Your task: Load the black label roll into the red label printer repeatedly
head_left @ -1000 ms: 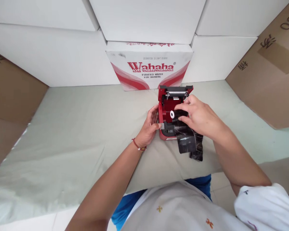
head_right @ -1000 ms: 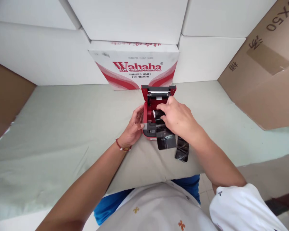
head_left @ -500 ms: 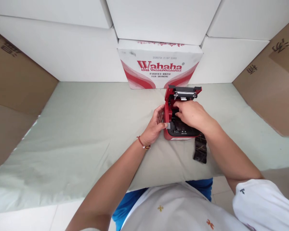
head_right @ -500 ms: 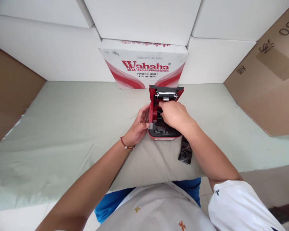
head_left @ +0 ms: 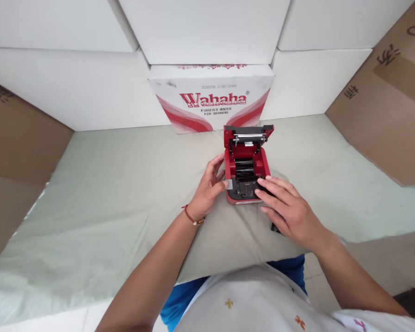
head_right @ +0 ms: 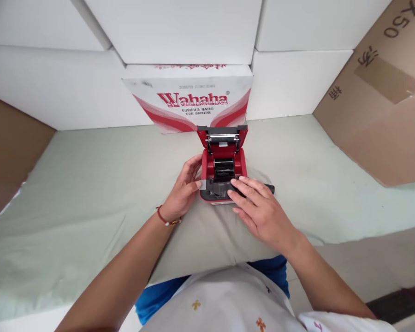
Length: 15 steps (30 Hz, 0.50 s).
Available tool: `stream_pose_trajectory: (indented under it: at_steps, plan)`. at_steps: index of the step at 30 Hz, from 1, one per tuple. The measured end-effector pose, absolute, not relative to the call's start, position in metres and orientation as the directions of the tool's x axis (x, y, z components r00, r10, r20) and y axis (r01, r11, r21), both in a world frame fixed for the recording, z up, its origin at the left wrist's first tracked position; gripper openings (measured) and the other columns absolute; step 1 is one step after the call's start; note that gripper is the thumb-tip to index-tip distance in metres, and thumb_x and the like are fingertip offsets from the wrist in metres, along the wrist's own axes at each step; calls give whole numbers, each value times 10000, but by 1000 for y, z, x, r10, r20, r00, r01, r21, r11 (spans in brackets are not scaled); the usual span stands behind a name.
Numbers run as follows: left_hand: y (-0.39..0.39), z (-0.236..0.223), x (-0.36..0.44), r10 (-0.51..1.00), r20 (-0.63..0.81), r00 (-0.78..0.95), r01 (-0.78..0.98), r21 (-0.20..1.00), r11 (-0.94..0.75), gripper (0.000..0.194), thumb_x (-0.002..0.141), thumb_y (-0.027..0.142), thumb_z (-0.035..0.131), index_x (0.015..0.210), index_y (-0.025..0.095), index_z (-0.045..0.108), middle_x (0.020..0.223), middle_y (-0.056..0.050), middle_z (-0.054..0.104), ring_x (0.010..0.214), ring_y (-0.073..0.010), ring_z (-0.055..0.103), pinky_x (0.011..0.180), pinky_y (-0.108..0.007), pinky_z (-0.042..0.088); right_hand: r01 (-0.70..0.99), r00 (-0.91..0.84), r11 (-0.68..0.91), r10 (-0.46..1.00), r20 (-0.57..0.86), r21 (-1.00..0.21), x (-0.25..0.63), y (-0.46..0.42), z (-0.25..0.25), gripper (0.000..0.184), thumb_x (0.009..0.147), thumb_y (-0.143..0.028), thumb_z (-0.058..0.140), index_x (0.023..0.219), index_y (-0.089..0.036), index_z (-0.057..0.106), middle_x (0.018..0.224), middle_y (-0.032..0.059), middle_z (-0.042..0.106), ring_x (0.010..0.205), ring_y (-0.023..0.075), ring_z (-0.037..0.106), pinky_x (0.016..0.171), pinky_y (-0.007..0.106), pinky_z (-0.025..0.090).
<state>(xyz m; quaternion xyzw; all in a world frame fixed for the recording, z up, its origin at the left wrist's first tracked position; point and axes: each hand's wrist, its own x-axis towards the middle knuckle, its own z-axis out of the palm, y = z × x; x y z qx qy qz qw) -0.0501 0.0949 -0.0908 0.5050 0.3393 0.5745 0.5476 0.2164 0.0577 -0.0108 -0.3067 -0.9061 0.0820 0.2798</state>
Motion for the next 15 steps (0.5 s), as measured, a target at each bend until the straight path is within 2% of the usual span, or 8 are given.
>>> stream_pose_trajectory:
  at_steps: [2, 4, 5, 7, 8, 10, 12, 15]
  plan:
    - [83, -79, -51, 960, 276, 41, -92, 958, -271, 642, 916, 406, 762, 1510, 361, 525, 1709, -76, 412, 1626, -322, 349, 1277, -531, 412, 512, -626, 791, 610, 486, -334, 217, 55, -17, 466, 1043, -151, 624, 1498, -249, 641, 1527, 147, 676, 1495, 326, 560, 1170, 608, 553]
    - [66, -64, -47, 884, 460, -85, 242, 870, -429, 534, 926, 301, 726, 1445, 335, 602, 1510, -93, 571, 1433, -295, 549, 1124, -472, 546, 509, -607, 786, 616, 502, -351, 218, 54, -21, 485, 1040, -128, 604, 1505, -263, 639, 1508, 131, 694, 1486, 318, 571, 1171, 598, 557]
    - [57, -56, -44, 800, 587, -128, 432, 759, -487, 467, 922, 219, 704, 1376, 322, 659, 1294, -79, 663, 1243, -260, 637, 998, -419, 589, 505, -602, 786, 617, 507, -357, 218, 54, -23, 495, 1037, -116, 595, 1509, -259, 636, 1506, 128, 696, 1485, 315, 572, 1173, 588, 558]
    - [40, -43, -35, 629, 777, -19, 658, 483, -578, 495, 884, 59, 661, 1311, 306, 710, 953, -24, 674, 871, -181, 650, 777, -320, 577, 499, -597, 786, 618, 512, -367, 219, 53, -26, 509, 1036, -102, 574, 1520, -251, 632, 1516, 121, 691, 1493, 309, 563, 1179, 572, 557]
    - [33, -39, -31, 565, 820, 91, 690, 357, -629, 548, 869, 29, 648, 1350, 288, 696, 889, -10, 671, 754, -158, 619, 698, -297, 553, 498, -595, 783, 621, 510, -372, 220, 53, -27, 515, 1038, -103, 564, 1526, -255, 630, 1524, 116, 687, 1499, 307, 557, 1182, 569, 554]
    - [25, -35, -25, 498, 834, 237, 717, 195, -669, 591, 868, 41, 672, 1418, 256, 664, 822, 1, 675, 639, -141, 580, 606, -289, 509, 501, -589, 777, 629, 507, -381, 220, 53, -28, 520, 1046, -113, 551, 1536, -271, 628, 1530, 104, 684, 1505, 302, 550, 1186, 566, 551]
    - [23, -35, -21, 492, 818, 297, 736, 131, -664, 600, 880, 79, 723, 1452, 241, 640, 800, 3, 687, 605, -141, 582, 573, -297, 486, 507, -586, 772, 634, 505, -383, 220, 53, -29, 512, 1050, -120, 551, 1533, -269, 634, 1529, 105, 685, 1503, 299, 553, 1188, 560, 551]
    - [26, -37, -21, 506, 803, 315, 755, 112, -646, 568, 879, 85, 786, 1410, 239, 659, 800, 1, 704, 614, -142, 598, 563, -297, 478, 511, -587, 773, 634, 504, -376, 220, 54, -28, 494, 1051, -109, 546, 1508, -263, 654, 1521, 103, 691, 1491, 296, 563, 1184, 554, 557]
